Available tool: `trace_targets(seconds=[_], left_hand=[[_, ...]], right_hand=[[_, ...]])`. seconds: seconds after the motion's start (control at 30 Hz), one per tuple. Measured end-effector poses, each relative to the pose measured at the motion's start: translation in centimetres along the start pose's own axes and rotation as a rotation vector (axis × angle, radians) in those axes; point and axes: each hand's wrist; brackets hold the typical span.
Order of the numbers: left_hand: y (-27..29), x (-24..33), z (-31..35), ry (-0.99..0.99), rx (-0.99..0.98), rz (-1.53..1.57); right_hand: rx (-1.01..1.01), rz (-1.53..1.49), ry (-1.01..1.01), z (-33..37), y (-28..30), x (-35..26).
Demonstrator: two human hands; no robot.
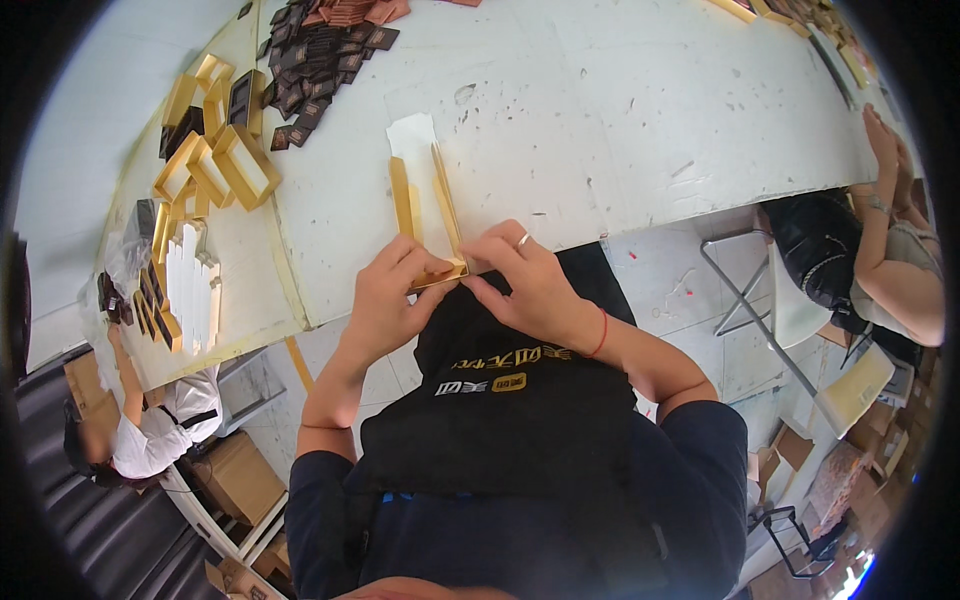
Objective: The person folds white cardboard inserts into yellow rectangular frames, then places dark rectangular inserts and small square pieces into the frames. The person arranges the completed units on the table.
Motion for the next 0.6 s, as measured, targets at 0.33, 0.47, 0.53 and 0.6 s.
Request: trace_targets(seconds=[0.33,0.47,0.53,0.6], left_hand=[[0.5,0.1,0.2,-0.078,-0.025,0.025],[0.8,-0.4,0.1,-0.118,-0.063,0.023],[0.8,-0.4,0.3,-0.080,-0.064,0.055],[1.1,-0.3,0.7,-0.007,-0.075,0.137]], right_hand=[[-0.223,-0.293,-0.199,-0.2,-0.1,-1.4],[-0.376,-0.221,-0.283,-1.8,0.3,-2.0],[-0.333,-0.104,-0.208,-1.8,-0.4,-1.6],[-0.329,-0.093,-0.230,-2.1,0.2,-1.5]])
Point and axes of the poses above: each hand's wrist, its own z-axis away from the middle knuckle, its own y-axis out of the back of the hand, x = y × z, and after that the axes turned 3 degrees about z, right-handed
